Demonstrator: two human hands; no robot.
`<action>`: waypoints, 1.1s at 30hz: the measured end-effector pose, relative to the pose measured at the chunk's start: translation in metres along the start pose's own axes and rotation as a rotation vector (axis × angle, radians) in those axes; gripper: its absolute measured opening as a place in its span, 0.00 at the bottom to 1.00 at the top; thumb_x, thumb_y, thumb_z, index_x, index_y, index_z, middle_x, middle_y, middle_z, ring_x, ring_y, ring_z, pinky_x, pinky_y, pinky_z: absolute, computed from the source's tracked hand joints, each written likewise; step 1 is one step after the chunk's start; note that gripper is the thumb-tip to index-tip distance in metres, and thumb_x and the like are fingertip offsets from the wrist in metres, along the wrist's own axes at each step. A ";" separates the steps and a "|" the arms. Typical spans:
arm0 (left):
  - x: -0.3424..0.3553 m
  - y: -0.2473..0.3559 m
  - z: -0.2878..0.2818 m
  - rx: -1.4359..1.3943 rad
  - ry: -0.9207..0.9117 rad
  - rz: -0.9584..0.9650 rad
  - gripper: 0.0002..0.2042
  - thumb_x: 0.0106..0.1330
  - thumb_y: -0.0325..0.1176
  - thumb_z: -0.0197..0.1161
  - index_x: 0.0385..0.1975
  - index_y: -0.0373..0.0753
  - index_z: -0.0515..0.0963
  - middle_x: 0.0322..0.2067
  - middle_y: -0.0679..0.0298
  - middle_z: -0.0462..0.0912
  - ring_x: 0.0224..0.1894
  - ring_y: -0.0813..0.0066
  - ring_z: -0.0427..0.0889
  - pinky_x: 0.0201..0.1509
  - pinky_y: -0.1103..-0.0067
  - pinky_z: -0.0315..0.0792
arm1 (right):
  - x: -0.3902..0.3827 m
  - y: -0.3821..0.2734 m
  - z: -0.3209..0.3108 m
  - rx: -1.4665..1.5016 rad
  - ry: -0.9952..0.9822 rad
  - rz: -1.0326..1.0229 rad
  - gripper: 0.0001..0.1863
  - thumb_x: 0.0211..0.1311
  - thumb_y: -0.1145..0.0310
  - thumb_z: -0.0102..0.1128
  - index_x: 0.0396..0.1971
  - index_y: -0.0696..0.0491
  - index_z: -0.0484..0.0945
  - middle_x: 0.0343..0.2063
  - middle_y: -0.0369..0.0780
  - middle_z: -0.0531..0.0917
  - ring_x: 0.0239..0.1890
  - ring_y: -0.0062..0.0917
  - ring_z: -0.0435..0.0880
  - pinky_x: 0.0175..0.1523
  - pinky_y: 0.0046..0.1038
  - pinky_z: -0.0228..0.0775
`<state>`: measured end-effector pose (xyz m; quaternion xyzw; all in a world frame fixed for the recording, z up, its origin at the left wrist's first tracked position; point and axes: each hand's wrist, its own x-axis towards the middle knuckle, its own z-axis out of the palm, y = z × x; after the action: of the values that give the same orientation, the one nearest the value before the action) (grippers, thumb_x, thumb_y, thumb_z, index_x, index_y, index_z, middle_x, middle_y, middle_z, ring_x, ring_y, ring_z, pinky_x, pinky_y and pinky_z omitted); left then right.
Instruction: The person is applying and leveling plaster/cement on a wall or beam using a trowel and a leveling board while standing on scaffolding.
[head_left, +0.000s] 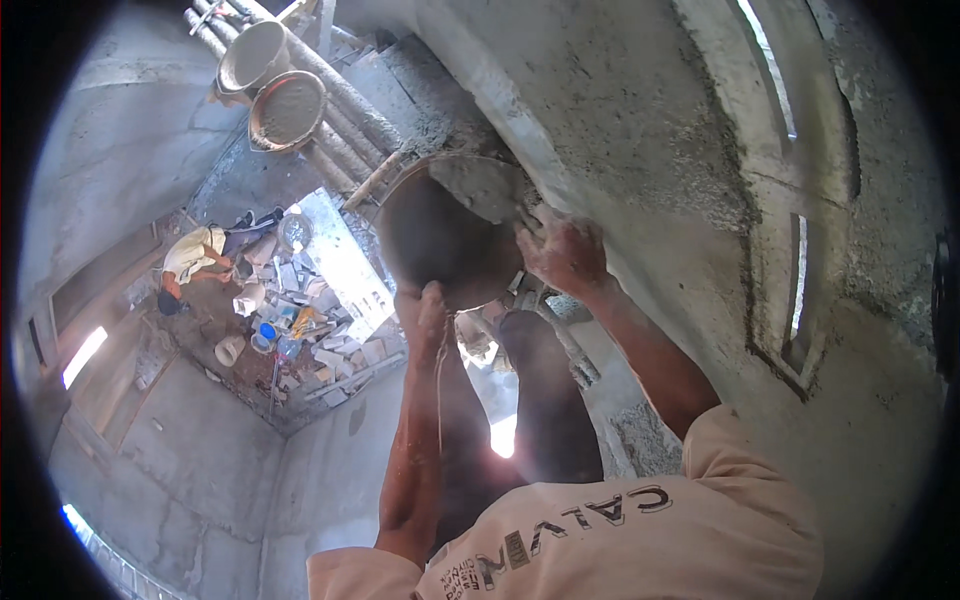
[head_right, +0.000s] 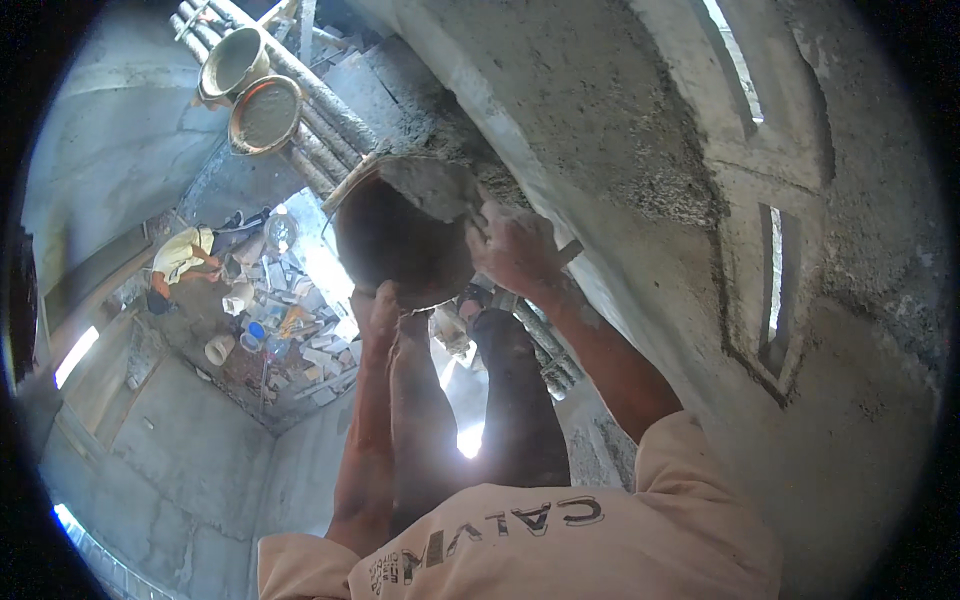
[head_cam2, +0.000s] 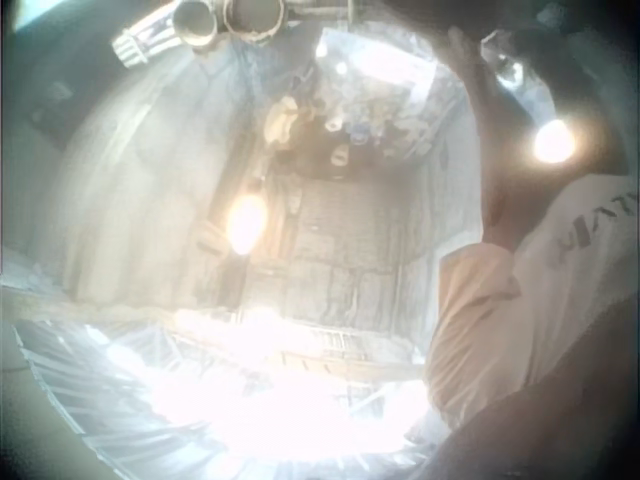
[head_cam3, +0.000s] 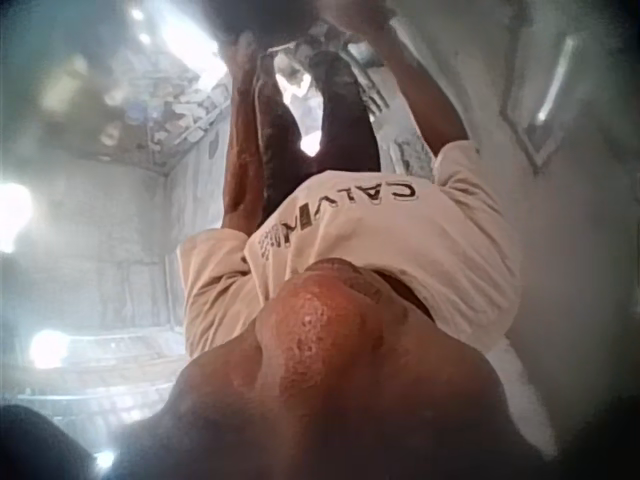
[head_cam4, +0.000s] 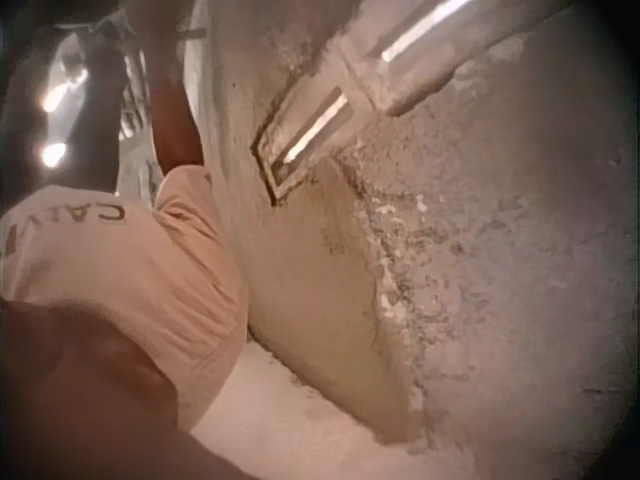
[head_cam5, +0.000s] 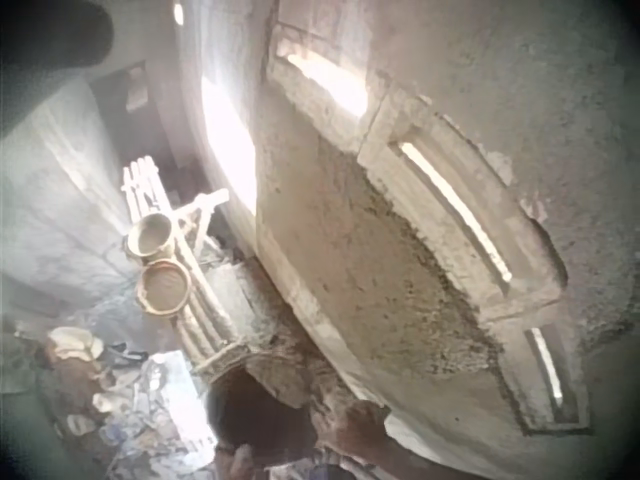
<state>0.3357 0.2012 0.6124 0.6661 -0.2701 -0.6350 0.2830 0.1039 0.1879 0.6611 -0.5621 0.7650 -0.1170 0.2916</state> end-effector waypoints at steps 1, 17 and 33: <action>0.001 -0.006 -0.006 0.000 -0.006 0.001 0.15 0.56 0.20 0.53 0.43 0.26 0.76 0.37 0.60 0.83 0.37 0.72 0.80 0.45 0.79 0.73 | 0.002 -0.003 -0.002 0.067 -0.035 -0.032 0.14 0.62 0.58 0.62 0.31 0.55 0.76 0.21 0.49 0.82 0.28 0.50 0.82 0.32 0.46 0.72; -0.021 -0.052 -0.088 0.195 0.246 -0.056 0.15 0.53 0.25 0.55 0.41 0.26 0.75 0.35 0.59 0.80 0.35 0.70 0.78 0.45 0.77 0.73 | 0.052 0.046 -0.094 0.648 -0.086 0.423 0.12 0.62 0.61 0.63 0.37 0.55 0.82 0.21 0.33 0.78 0.21 0.17 0.75 0.25 0.28 0.70; -0.020 -0.004 0.024 0.485 -0.090 0.068 0.22 0.56 0.26 0.57 0.54 0.30 0.73 0.40 0.51 0.86 0.39 0.61 0.85 0.48 0.72 0.77 | -0.053 0.083 0.100 -0.155 -0.272 -0.070 0.19 0.61 0.51 0.59 0.38 0.54 0.80 0.35 0.48 0.84 0.42 0.46 0.83 0.48 0.46 0.74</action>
<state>0.3105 0.2172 0.6226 0.6762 -0.4492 -0.5706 0.1239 0.1062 0.2807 0.5552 -0.6199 0.7052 0.0097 0.3439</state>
